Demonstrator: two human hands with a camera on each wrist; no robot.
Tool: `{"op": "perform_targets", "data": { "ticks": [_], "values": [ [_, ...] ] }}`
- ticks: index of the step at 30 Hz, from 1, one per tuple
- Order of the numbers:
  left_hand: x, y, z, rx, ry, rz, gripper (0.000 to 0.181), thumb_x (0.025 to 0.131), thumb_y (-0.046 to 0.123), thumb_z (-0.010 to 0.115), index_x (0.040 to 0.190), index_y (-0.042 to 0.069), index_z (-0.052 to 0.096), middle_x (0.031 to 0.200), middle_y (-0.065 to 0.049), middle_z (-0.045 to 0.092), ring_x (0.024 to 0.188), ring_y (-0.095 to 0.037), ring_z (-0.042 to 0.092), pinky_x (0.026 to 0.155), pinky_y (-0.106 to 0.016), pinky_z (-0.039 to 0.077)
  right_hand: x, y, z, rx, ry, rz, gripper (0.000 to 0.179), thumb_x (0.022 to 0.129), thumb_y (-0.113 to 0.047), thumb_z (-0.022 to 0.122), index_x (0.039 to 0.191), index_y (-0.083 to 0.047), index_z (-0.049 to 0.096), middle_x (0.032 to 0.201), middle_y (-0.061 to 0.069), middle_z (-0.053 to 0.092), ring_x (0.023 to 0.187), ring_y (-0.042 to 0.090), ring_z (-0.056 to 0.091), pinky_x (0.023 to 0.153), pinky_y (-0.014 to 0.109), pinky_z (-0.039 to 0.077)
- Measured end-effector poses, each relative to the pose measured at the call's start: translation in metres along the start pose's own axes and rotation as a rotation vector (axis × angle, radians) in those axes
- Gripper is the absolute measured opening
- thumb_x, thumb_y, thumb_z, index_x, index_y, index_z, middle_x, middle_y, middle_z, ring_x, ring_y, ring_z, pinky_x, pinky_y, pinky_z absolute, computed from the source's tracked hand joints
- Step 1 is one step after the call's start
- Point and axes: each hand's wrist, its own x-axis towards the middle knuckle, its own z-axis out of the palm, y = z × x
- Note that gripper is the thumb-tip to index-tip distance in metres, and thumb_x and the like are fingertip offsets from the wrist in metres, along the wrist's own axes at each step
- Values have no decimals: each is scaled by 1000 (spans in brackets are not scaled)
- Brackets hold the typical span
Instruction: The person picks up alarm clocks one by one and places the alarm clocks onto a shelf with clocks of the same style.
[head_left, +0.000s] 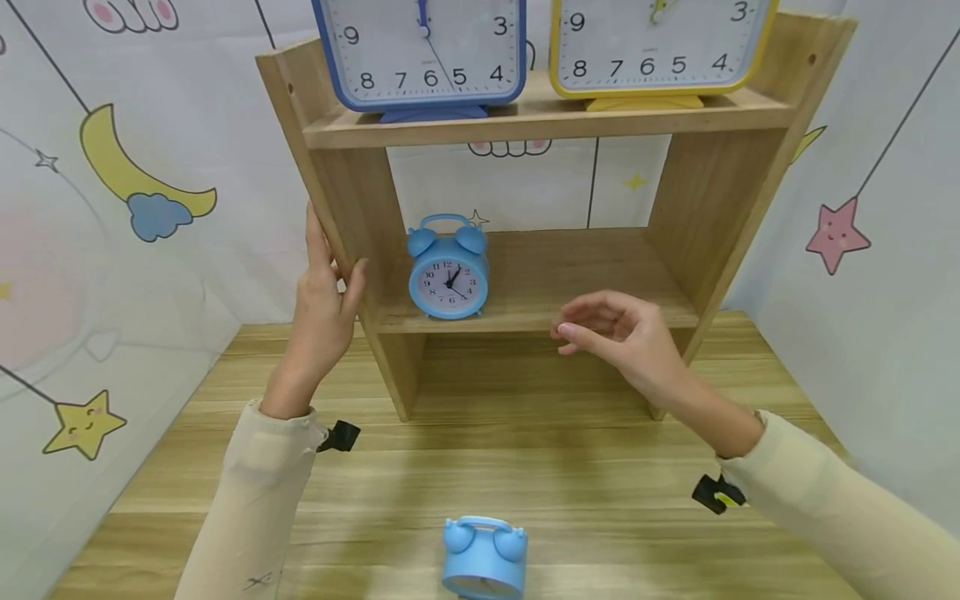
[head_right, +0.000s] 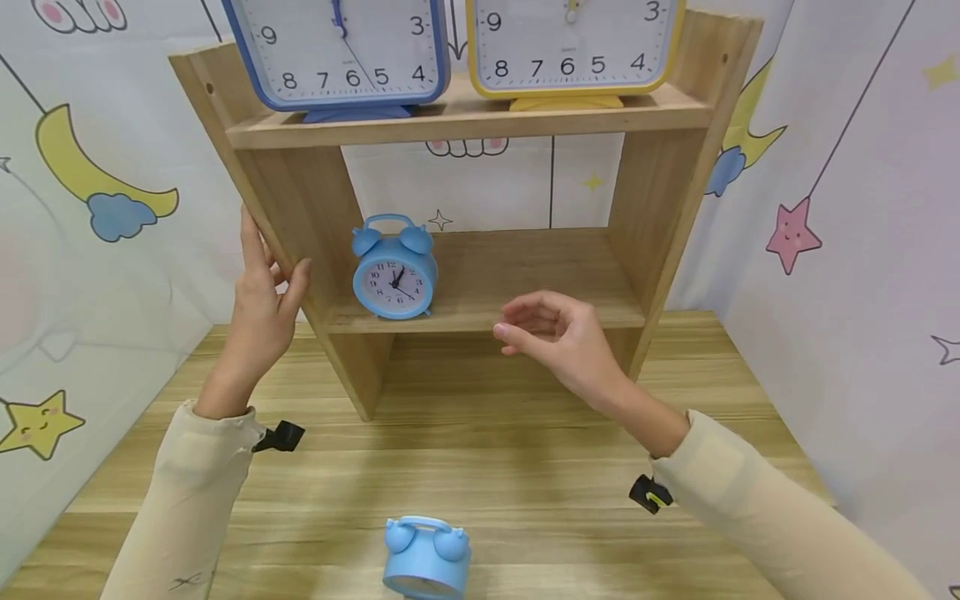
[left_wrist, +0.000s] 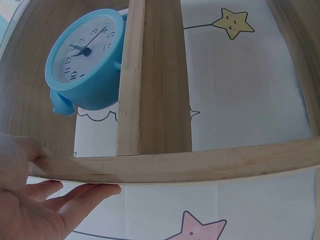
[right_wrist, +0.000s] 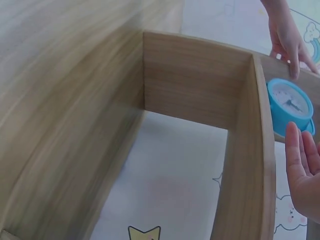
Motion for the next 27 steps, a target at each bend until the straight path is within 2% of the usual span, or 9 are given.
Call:
{"op": "perform_targets", "data": {
  "ticks": [4,9,15,21,27],
  "values": [
    [0,0,1,-2,-3,1,77,105,10,48,160,14,-6,152,-25,36,127,-43,51,88,-60,52,-8,4,1,6,-19,-15,22,93,4,67,110,16,60,104,23,69,92,24,71,78,44,59],
    [0,0,1,2,0,-1,78,105,9,48,160,13,-6,153,-24,35,125,-43,52,89,-59,52,-19,8,3,11,-42,-22,21,92,8,65,110,17,60,104,23,69,92,24,71,77,41,60],
    [1,0,0,-4,3,-1,78,104,10,49,160,14,-6,157,-17,31,126,-42,51,90,-59,52,-34,14,10,33,-74,5,21,91,9,66,111,14,62,104,28,68,92,26,71,77,44,60],
    [0,0,0,-7,5,-3,77,104,9,48,160,15,-5,153,-23,36,126,-42,51,90,-59,51,-50,25,16,40,-109,34,21,92,7,67,112,11,63,105,25,68,91,25,71,78,42,60],
    [0,0,0,-9,7,-2,78,104,9,48,160,14,-6,155,-19,34,125,-42,52,89,-59,52,-69,38,24,66,-135,70,22,92,6,66,114,9,63,106,24,67,95,28,70,81,39,59]
  ]
}}
